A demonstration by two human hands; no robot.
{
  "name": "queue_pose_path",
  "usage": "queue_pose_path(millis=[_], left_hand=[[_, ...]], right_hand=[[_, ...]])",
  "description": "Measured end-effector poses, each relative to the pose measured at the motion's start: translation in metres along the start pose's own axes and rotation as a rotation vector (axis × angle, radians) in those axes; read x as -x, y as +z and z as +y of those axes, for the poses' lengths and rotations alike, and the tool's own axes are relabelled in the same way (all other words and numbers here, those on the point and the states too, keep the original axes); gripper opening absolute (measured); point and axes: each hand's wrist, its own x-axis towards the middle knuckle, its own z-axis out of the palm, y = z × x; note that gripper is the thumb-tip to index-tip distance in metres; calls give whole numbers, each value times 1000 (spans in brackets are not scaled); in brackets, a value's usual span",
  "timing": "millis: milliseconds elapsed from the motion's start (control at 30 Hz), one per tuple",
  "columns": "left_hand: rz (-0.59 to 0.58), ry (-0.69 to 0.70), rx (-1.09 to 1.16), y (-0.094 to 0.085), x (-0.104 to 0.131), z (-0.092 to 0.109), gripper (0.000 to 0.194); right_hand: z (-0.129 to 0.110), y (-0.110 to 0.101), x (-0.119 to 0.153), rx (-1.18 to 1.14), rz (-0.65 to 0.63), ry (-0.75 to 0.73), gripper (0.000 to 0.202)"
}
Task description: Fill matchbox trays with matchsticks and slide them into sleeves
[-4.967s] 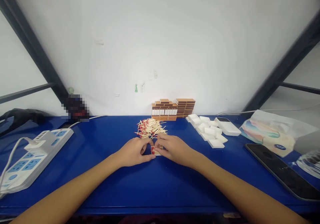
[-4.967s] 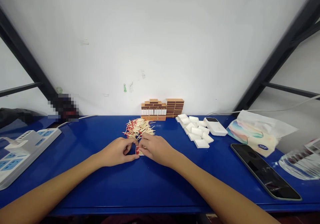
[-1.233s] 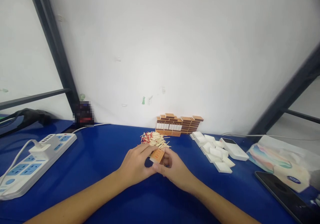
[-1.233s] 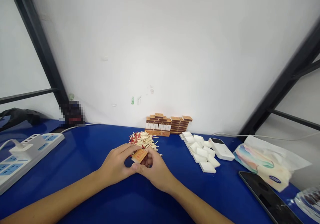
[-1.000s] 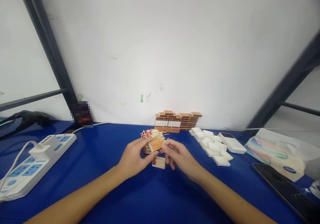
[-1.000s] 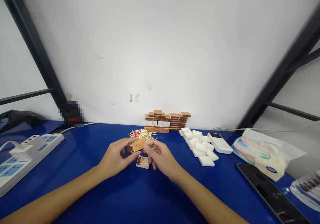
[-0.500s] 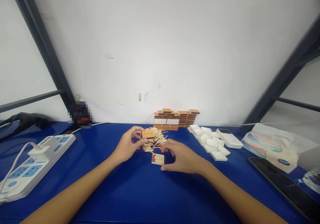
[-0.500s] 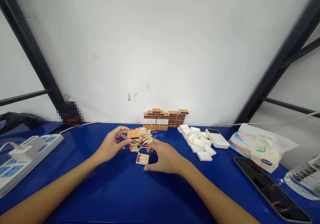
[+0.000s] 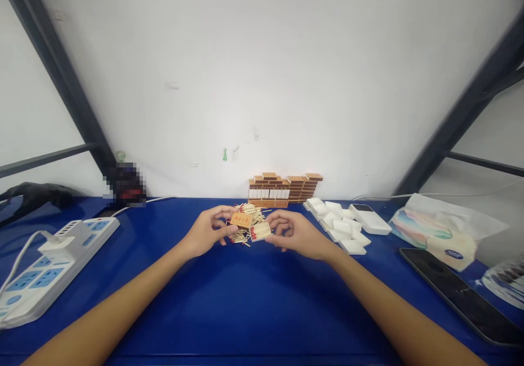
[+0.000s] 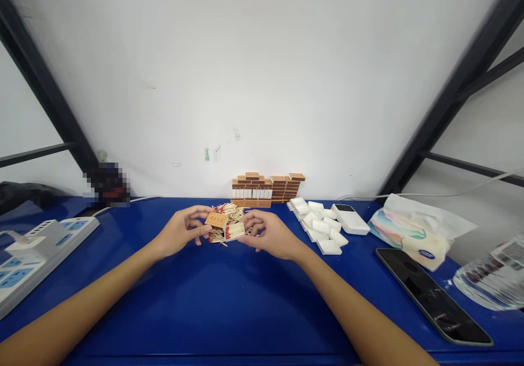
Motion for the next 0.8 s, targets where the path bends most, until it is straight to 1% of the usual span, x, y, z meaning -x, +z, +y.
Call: queue_pose_path(millis=[100, 200, 300, 467, 667, 800], left_hand=[[-17, -18, 34, -1, 0, 0, 59], [-28, -19, 35, -3, 0, 0, 61], [-37, -28, 16, -5, 0, -2, 61], [-90, -48, 45, -5, 0, -4, 58], [-104, -56, 83, -5, 1, -3, 53], [-121, -68, 109, -5, 1, -2, 54]], right_hand=[[7, -5, -5, -133, -10, 23, 49], [13, -8, -8, -195, -17, 17, 50], [15, -7, -8, -231, -35, 14, 49], [10, -2, -7, -222, -13, 16, 49], [12, 1, -7, -217, 28, 4, 50], [11, 1, -6, -187, 34, -5, 49]])
